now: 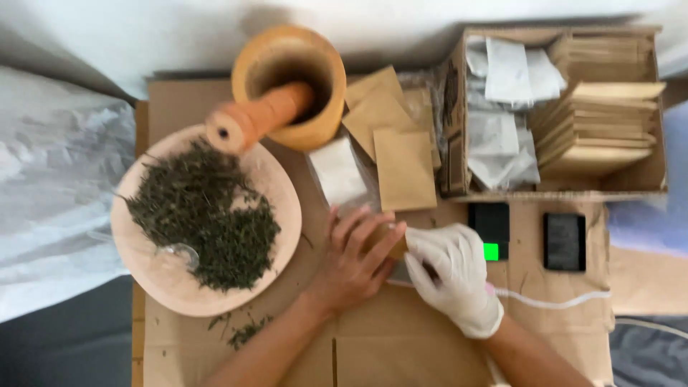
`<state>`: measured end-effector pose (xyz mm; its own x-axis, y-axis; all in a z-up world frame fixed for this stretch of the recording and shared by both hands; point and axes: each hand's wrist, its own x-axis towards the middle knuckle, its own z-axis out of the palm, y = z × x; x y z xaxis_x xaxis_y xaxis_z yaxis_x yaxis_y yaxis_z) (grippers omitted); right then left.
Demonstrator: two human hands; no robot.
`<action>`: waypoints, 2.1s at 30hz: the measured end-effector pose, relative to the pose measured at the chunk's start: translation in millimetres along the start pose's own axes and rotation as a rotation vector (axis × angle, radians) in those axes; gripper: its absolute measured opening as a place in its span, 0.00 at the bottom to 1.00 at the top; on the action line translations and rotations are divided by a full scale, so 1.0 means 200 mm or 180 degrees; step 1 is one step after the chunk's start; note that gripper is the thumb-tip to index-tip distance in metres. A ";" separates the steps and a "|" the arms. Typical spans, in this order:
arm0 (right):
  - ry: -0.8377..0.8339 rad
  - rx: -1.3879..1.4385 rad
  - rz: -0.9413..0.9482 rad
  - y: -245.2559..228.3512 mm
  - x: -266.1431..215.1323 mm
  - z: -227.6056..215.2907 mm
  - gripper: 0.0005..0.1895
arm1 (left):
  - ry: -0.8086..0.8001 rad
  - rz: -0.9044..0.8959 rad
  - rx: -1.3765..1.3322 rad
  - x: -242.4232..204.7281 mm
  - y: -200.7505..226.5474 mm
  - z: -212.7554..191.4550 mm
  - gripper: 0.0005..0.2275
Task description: Sealing small paper pouches of tea leaves using a handheld heat sealer
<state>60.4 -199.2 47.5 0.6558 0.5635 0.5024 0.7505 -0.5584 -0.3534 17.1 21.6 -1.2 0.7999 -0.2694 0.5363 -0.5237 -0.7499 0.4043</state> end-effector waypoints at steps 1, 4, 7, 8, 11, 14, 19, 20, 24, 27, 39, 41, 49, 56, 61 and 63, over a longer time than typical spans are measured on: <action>0.0042 -0.0019 -0.0060 0.01 0.01 0.02 0.11 | 0.0055 0.0030 0.0042 0.02 -0.01 0.00 0.26; -0.0082 0.0028 0.0042 0.01 -0.01 0.01 0.10 | 0.0076 -0.0059 -0.0138 0.01 0.02 0.01 0.25; 0.0211 -0.0004 -0.0033 0.03 0.01 0.02 0.12 | 0.0087 -0.0005 -0.0083 0.04 -0.04 0.03 0.30; 0.0096 -0.0003 -0.0006 0.04 0.01 0.01 0.12 | 0.0142 0.0083 0.0013 0.05 -0.04 0.04 0.26; -0.0096 0.0082 -0.0071 0.04 0.06 0.00 0.05 | 0.0421 0.0126 0.0247 0.00 -0.08 0.11 0.24; 0.0131 -0.0060 -0.0145 0.07 -0.11 0.13 0.11 | 0.0750 0.0197 0.0283 -0.03 -0.05 0.14 0.29; 0.0299 -0.0366 -0.0365 0.01 -0.03 0.02 0.14 | 0.0869 0.0390 0.0356 0.03 -0.10 0.14 0.35; 0.0377 -0.0268 -0.0384 0.07 -0.06 0.08 0.12 | 0.0887 0.0404 0.0217 0.02 -0.10 0.13 0.37; 0.0207 -0.0045 -0.0065 0.15 -0.05 0.13 0.07 | 0.0978 0.0543 0.0156 0.06 -0.09 0.07 0.42; 0.0157 0.0431 0.0487 0.03 -0.04 0.09 0.06 | 0.1061 0.0648 0.0236 0.04 -0.15 0.11 0.42; 0.0397 0.2029 0.1808 -0.07 -0.02 0.21 0.07 | 0.0948 0.0416 -0.0205 0.05 -0.11 -0.02 0.39; 0.0433 0.2115 0.1993 -0.07 -0.06 0.21 0.06 | 0.0877 0.0376 -0.0221 0.03 -0.08 0.01 0.43; 0.0680 0.2240 0.2383 -0.17 -0.04 0.15 0.03 | 0.0904 0.0317 -0.0180 0.04 -0.07 -0.01 0.43; 0.0606 0.2231 0.2152 -0.16 -0.06 0.17 0.05 | 0.0877 0.0297 -0.0227 0.03 -0.08 -0.01 0.45; 0.0434 0.1790 0.1900 -0.11 -0.07 0.17 0.09 | 0.0839 0.0298 -0.0202 0.04 -0.08 -0.02 0.44; 0.0496 0.1518 0.1603 -0.09 -0.08 0.18 0.11 | 0.0763 0.0408 -0.0169 0.03 -0.09 0.00 0.47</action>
<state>39.3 -176.6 17.5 0.9399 0.1934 0.2815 0.3364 -0.3806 -0.8614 32.0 33.2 -4.8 0.6371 -0.2045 0.7431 -0.6358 -0.6845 0.3567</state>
